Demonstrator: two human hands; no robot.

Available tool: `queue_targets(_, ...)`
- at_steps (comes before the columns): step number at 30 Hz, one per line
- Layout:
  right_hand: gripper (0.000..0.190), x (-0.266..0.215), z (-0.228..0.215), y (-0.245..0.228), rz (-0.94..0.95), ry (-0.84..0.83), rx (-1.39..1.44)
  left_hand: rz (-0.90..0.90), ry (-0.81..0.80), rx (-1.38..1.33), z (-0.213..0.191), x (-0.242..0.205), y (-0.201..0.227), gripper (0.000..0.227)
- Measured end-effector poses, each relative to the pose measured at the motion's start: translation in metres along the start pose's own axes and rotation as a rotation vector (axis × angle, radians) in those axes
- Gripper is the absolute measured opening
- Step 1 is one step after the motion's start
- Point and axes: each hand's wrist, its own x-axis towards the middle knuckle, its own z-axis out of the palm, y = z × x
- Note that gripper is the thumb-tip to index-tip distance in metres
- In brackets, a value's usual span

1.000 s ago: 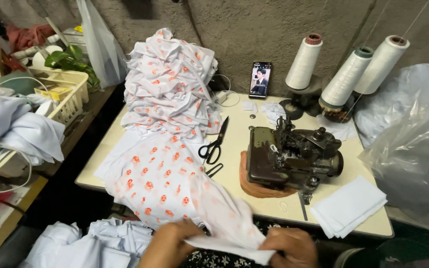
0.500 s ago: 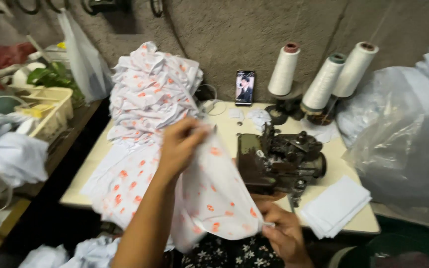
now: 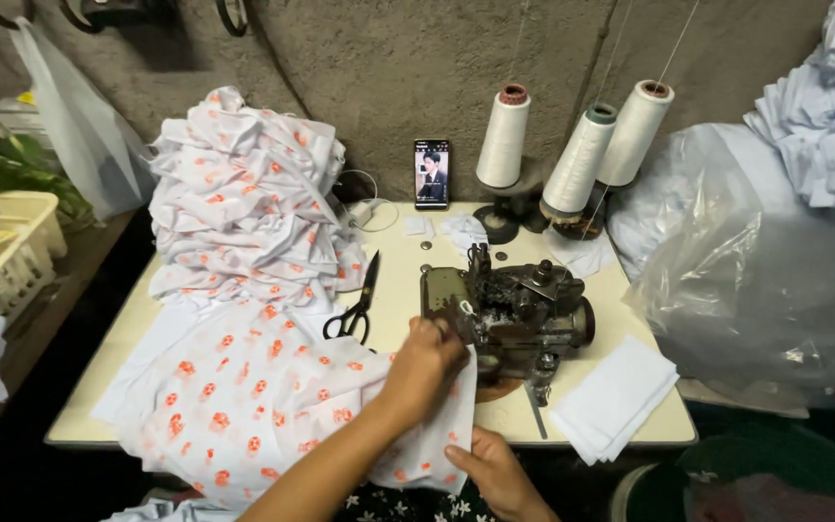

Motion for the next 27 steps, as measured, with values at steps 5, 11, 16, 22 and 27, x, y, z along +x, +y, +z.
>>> queue_targets(5, 0.021, -0.01, -0.019, 0.02, -0.025, -0.134, -0.185, 0.051, 0.02, 0.088, 0.032, -0.039, 0.022, 0.036)
queue_targets(11, 0.015, -0.017, -0.013, 0.001, -0.064, -0.142, -0.235, 0.021, 0.07, 0.099, 0.027, -0.036, 0.038, 0.051)
queue_targets(16, 0.015, -0.012, -0.031, 0.01, -0.122, -0.095, -0.269, -0.026, 0.064, 0.062, 0.03, -0.023, 0.035, 0.054)
queue_targets(22, 0.034, -0.01, -0.049, -0.014, -0.482, 0.412, -1.051, -0.073, -0.013, 0.035, 0.01, -0.03, 0.039, 0.054)
queue_targets(27, 0.035, 0.014, -0.069, -0.016, -0.566, 0.433, -1.442, -0.078, 0.216, -0.139, 0.004, -0.053, 0.051, 0.049)
